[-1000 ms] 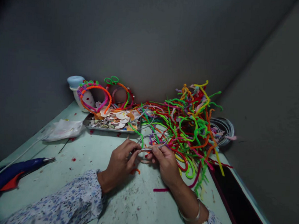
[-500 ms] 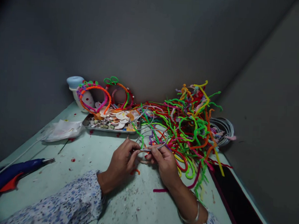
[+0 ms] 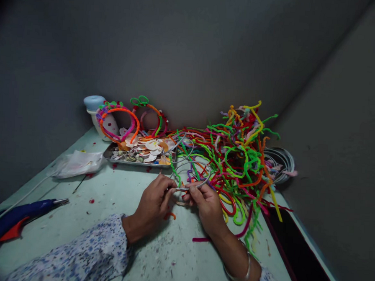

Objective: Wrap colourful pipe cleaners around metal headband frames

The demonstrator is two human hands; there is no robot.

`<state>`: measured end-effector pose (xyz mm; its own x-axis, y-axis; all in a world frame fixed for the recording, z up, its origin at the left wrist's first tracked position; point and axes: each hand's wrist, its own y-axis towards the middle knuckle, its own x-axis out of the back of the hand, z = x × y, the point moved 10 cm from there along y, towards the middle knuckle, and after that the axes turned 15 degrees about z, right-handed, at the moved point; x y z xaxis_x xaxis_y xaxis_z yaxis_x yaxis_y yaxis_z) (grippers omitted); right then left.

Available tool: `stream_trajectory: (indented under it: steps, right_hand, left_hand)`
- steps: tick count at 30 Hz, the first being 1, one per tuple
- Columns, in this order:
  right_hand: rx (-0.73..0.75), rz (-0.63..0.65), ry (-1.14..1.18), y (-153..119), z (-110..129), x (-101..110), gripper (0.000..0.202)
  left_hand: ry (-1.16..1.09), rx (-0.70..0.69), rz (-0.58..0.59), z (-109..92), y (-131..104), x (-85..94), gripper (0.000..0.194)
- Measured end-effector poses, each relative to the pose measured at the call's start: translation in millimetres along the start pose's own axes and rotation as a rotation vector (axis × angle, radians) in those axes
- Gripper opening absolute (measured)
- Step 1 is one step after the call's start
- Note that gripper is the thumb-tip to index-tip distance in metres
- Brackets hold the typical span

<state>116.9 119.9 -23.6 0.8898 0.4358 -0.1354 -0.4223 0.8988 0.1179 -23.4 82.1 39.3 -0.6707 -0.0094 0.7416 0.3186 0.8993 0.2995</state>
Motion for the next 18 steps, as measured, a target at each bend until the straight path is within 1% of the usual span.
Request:
stream_trajectory:
  steps: [4, 9, 14, 18]
  right_hand:
    - [-0.002, -0.009, -0.012, 0.0, 1.9, -1.0, 0.028]
    - [-0.017, -0.050, -0.050, 0.1, 5.4, 0.6, 0.030]
    - [-0.006, -0.033, -0.041, 1.0, 4.8, 0.0, 0.028]
    - [-0.012, -0.033, -0.029, 1.1, 5.0, -0.8, 0.028]
  left_hand:
    - [0.006, 0.004, -0.001, 0.7, 0.6, -0.2, 0.016]
    - [-0.007, 0.014, -0.009, 1.9, 0.0, 1.1, 0.014]
    - [-0.043, -0.017, -0.041, -0.5, -1.8, 4.8, 0.014]
    - [-0.035, -0.018, -0.037, -0.2, -1.6, 3.9, 0.015]
